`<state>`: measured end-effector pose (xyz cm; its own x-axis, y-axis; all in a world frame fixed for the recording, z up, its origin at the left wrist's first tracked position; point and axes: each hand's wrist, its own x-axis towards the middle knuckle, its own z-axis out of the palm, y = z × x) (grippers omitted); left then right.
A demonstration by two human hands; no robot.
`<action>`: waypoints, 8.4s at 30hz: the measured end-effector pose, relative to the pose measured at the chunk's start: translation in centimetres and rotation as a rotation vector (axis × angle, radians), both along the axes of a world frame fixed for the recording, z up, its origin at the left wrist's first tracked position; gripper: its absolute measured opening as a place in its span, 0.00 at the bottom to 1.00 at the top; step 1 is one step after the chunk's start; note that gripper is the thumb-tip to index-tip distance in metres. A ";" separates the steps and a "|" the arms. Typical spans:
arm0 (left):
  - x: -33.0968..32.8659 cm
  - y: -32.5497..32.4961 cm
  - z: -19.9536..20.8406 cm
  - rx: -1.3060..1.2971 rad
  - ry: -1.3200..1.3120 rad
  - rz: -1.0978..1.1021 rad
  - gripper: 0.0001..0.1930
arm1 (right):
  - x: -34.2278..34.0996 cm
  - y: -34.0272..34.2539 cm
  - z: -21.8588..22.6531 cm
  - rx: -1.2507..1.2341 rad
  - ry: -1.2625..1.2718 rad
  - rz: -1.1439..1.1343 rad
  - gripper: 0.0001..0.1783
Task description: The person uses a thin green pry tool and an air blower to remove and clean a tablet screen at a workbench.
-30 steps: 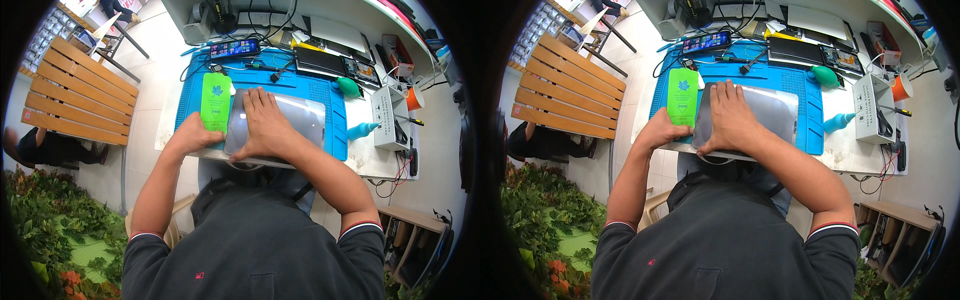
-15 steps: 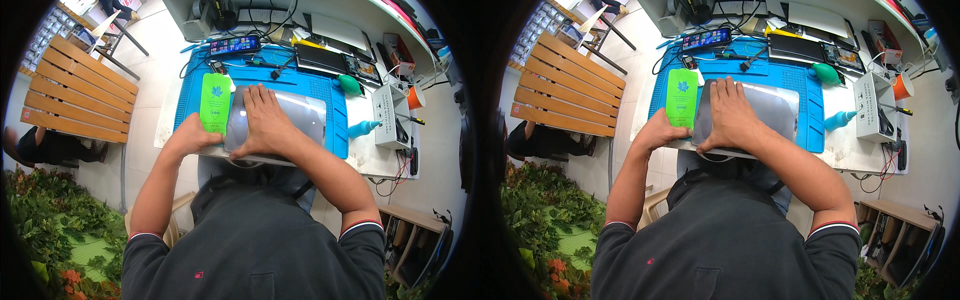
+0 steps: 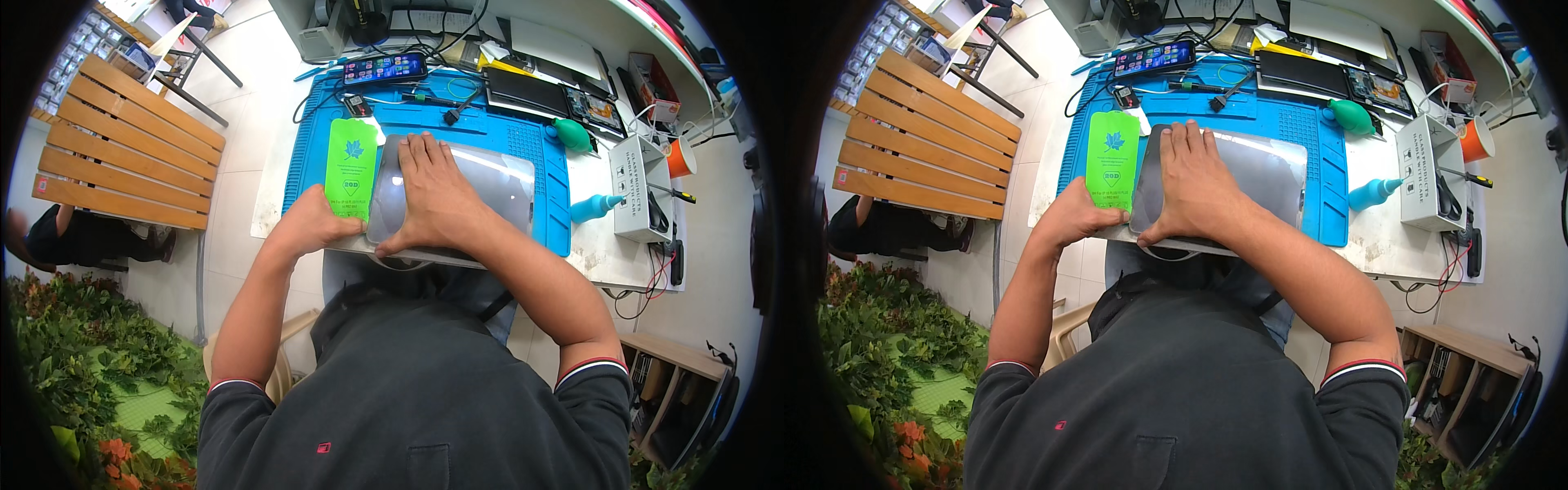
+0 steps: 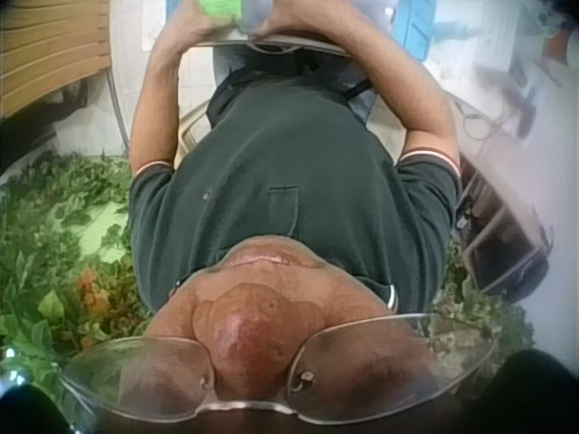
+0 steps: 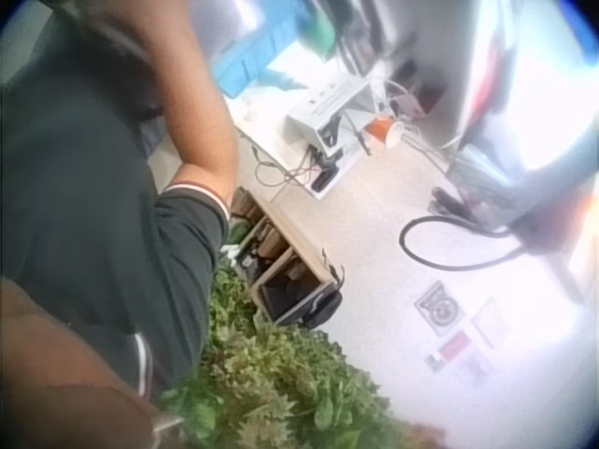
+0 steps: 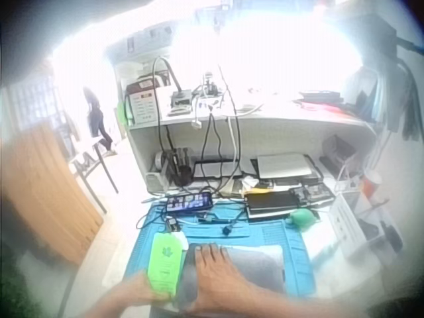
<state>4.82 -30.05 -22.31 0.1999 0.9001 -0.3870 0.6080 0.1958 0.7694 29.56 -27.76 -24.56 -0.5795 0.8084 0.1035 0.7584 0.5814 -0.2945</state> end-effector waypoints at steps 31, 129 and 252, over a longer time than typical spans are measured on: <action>-0.4 -0.6 -0.6 -0.014 -0.027 0.012 0.20 | -0.1 0.0 0.4 -0.047 -0.061 -0.016 0.90; 2.4 -8.4 -1.8 -0.014 -0.434 0.555 0.10 | 6.2 -0.1 2.5 0.014 0.178 -0.160 0.64; 4.6 -11.4 -6.0 -0.452 -0.822 0.209 0.28 | 11.5 0.4 2.4 0.211 0.179 -0.211 0.24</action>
